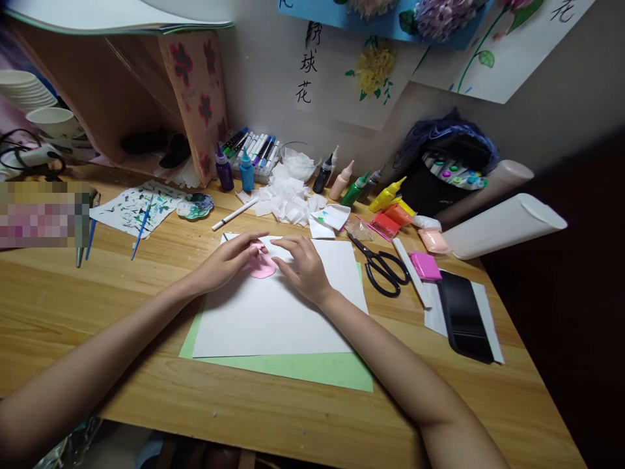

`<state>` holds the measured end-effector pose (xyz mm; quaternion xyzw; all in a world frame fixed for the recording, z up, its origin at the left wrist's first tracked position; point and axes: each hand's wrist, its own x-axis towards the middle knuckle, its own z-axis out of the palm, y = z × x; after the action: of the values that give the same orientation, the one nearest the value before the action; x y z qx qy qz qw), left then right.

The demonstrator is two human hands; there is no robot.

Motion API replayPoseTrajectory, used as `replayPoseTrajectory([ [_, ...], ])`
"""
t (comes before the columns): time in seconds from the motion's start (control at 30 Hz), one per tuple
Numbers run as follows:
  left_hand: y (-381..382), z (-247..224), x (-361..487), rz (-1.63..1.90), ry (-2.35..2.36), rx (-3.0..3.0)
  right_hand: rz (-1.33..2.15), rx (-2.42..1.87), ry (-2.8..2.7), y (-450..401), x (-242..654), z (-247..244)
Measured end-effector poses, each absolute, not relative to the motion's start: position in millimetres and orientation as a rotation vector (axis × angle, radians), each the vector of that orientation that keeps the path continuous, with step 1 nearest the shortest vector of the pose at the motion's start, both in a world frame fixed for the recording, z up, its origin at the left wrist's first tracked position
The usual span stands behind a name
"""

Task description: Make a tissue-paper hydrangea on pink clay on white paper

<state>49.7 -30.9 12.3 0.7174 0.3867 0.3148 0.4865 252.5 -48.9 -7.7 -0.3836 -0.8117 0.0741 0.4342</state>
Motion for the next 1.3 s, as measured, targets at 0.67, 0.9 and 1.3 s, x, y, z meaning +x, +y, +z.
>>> replayPoseTrajectory([
  [0.67,-24.0,10.8,46.1,1.082,1.163,1.776,0.423,-0.885,-1.872,-49.2,253.3,-3.9],
  [0.9,-1.3,-2.5,27.0,1.227,1.428,1.602,0.654,-1.090,-1.837,-44.8,254.8,-7.7],
  [1.3,-15.4,-6.3,42.0,0.991,1.366,1.868,0.611,-1.058,-2.016,-48.1,248.6,-8.8],
])
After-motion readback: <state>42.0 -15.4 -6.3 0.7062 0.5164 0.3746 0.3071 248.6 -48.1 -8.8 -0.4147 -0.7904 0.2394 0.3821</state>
